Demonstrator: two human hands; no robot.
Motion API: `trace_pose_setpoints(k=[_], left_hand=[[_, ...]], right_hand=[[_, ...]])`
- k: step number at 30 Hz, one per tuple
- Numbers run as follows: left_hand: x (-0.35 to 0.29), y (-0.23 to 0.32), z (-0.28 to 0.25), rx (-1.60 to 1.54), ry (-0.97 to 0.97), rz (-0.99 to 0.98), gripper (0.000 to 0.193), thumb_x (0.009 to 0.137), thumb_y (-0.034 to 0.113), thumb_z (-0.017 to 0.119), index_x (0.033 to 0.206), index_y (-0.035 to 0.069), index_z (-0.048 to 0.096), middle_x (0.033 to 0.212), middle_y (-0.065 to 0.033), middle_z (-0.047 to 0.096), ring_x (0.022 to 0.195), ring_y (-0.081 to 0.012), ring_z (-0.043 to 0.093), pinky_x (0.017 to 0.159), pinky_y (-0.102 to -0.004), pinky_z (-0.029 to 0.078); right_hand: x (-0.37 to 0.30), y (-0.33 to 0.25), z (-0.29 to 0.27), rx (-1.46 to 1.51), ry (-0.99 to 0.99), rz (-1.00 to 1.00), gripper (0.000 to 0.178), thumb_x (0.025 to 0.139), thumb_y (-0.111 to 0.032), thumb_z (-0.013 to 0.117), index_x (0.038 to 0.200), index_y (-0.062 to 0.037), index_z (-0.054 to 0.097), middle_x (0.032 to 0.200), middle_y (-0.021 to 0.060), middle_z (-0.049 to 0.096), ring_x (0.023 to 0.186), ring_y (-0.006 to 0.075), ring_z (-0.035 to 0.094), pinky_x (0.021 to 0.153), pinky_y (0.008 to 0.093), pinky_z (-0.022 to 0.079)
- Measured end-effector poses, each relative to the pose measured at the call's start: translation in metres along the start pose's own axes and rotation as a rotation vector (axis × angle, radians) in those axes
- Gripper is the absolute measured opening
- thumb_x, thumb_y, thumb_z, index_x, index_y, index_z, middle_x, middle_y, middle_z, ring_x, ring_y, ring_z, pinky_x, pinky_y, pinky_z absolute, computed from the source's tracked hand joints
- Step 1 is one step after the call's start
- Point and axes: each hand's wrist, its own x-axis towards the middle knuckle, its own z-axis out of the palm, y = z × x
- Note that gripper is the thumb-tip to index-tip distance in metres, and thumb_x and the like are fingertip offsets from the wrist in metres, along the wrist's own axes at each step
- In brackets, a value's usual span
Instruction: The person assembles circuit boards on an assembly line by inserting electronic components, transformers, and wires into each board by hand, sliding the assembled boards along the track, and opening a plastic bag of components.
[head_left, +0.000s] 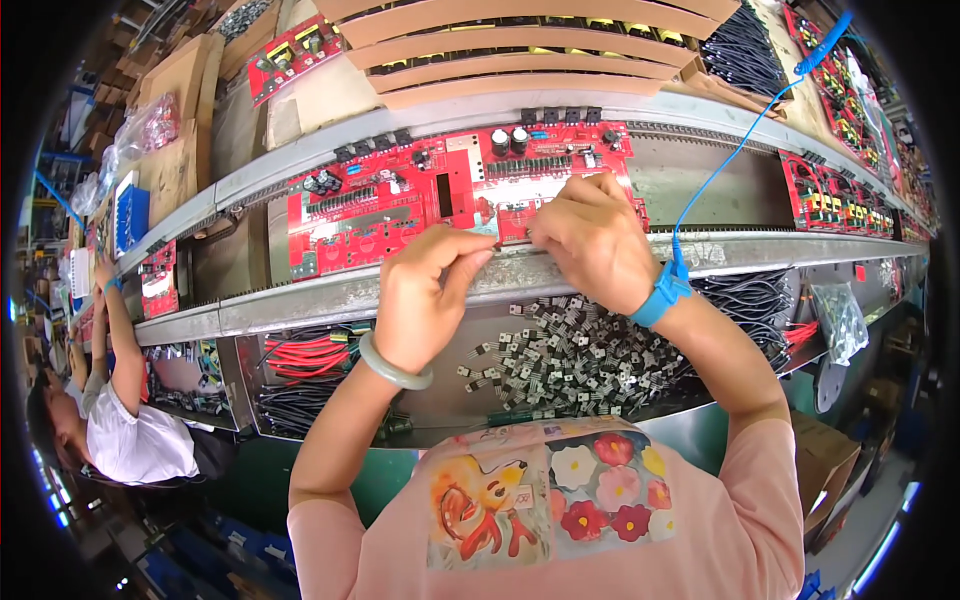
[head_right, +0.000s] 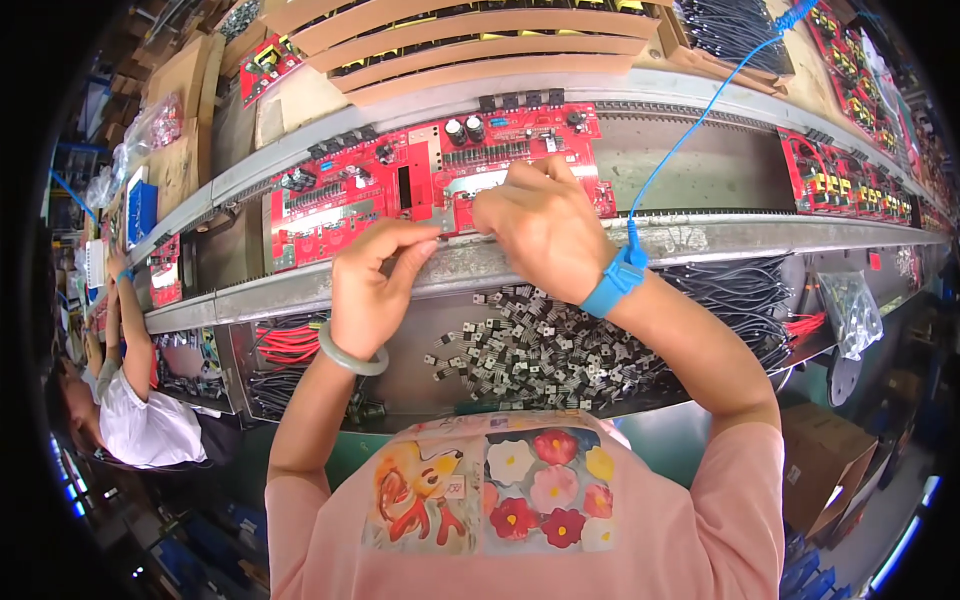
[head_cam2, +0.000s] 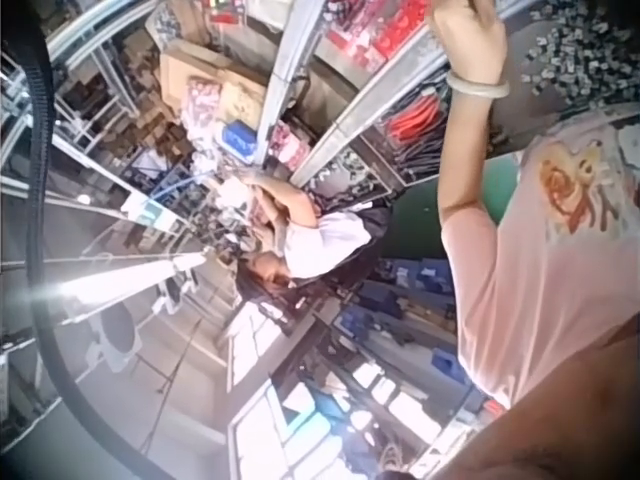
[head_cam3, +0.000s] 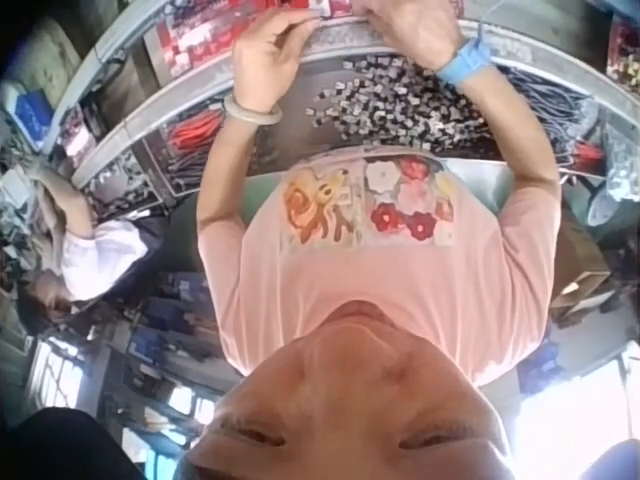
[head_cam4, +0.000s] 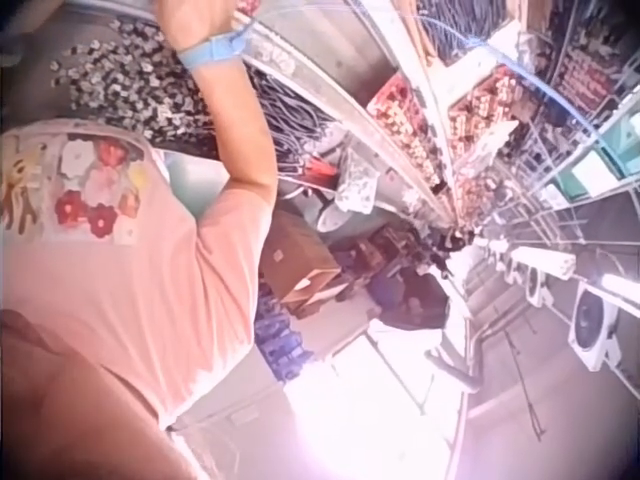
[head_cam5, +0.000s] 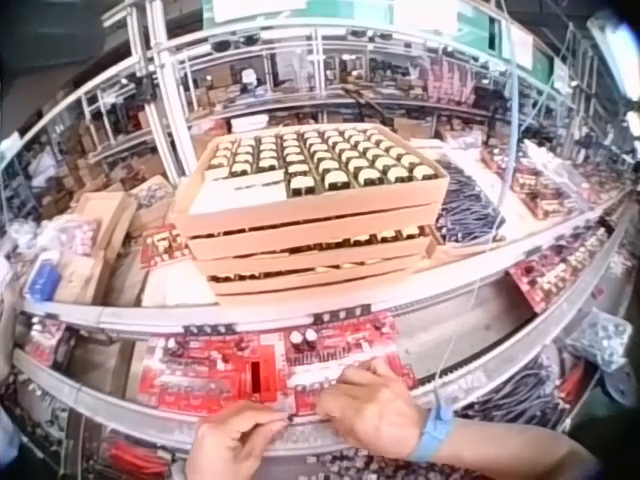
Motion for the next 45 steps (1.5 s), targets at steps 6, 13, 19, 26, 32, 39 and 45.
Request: trace_pose_setpoints(k=[6, 13, 19, 26, 32, 39, 45], left_hand=[[0.013, -0.009, 0.01, 0.068, -0.013, -0.007, 0.009, 0.092, -0.002, 0.072, 0.101, -0.002, 0.071, 0.092, -0.012, 0.072, 0.079, -0.0193, 0.071, 0.071, -0.0304, 0.056], [0.016, -0.006, 0.016, 0.261, -0.019, 0.157, 0.007, 0.09, -0.001, 0.071, 0.097, -0.001, 0.07, 0.09, -0.0166, 0.069, 0.077, -0.0335, 0.07, 0.068, -0.039, 0.055], [0.016, -0.005, 0.017, 0.309, -0.045, 0.194, 0.008, 0.089, -0.001, 0.071, 0.097, 0.0, 0.07, 0.089, -0.0165, 0.068, 0.078, -0.036, 0.069, 0.068, -0.0414, 0.055], [0.02, -0.007, 0.015, 0.468, -0.095, 0.31, 0.012, 0.083, -0.005, 0.071, 0.095, -0.002, 0.069, 0.09, -0.0158, 0.065, 0.083, -0.0366, 0.066, 0.074, -0.0447, 0.054], [0.001, -0.002, -0.021, 0.232, -0.075, 0.247, 0.017, 0.09, -0.003, 0.069, 0.106, -0.001, 0.07, 0.099, -0.0178, 0.068, 0.09, -0.0353, 0.068, 0.078, -0.0392, 0.056], [-0.078, 0.003, -0.117, 0.488, 0.11, -0.087, 0.011, 0.09, -0.007, 0.068, 0.1, -0.002, 0.068, 0.091, -0.0159, 0.067, 0.077, -0.0325, 0.068, 0.069, -0.0352, 0.054], [-0.117, 0.004, -0.133, 0.392, 0.064, -0.236, 0.01, 0.093, -0.004, 0.068, 0.103, -0.003, 0.068, 0.091, -0.0157, 0.068, 0.075, -0.0271, 0.069, 0.065, -0.0339, 0.055]], right_hand=[[0.007, -0.001, 0.009, -0.047, 0.028, -0.107, 0.018, 0.07, 0.0, 0.07, 0.078, -0.0116, 0.06, 0.073, 0.0017, 0.062, 0.078, 0.0232, 0.06, 0.079, 0.0372, 0.044], [0.004, 0.0, 0.008, -0.055, 0.01, -0.083, 0.016, 0.071, -0.002, 0.071, 0.08, -0.0111, 0.06, 0.075, 0.0025, 0.063, 0.08, 0.0233, 0.061, 0.082, 0.038, 0.045], [-0.006, -0.001, 0.002, -0.066, -0.023, 0.007, 0.02, 0.078, -0.001, 0.075, 0.093, -0.0096, 0.065, 0.089, 0.0024, 0.069, 0.085, 0.0241, 0.063, 0.084, 0.0388, 0.044], [-0.005, -0.037, -0.014, 0.059, 0.064, -0.078, 0.027, 0.079, 0.0, 0.076, 0.101, -0.0065, 0.062, 0.096, 0.0057, 0.069, 0.085, 0.0261, 0.064, 0.078, 0.0392, 0.047], [-0.021, -0.084, 0.03, 0.112, -0.394, -0.359, 0.015, 0.078, -0.014, 0.064, 0.091, -0.0086, 0.06, 0.091, 0.0052, 0.058, 0.083, 0.0222, 0.062, 0.07, 0.0345, 0.051], [0.0, -0.132, 0.111, 0.26, -0.298, -0.59, 0.031, 0.083, -0.02, 0.064, 0.113, -0.012, 0.065, 0.116, 0.006, 0.058, 0.105, 0.0213, 0.057, 0.08, 0.0331, 0.051], [-0.001, -0.137, 0.135, 0.328, -0.441, -0.731, 0.032, 0.086, -0.023, 0.065, 0.118, -0.0196, 0.065, 0.13, 0.0023, 0.056, 0.112, 0.0231, 0.055, 0.085, 0.0372, 0.051]])
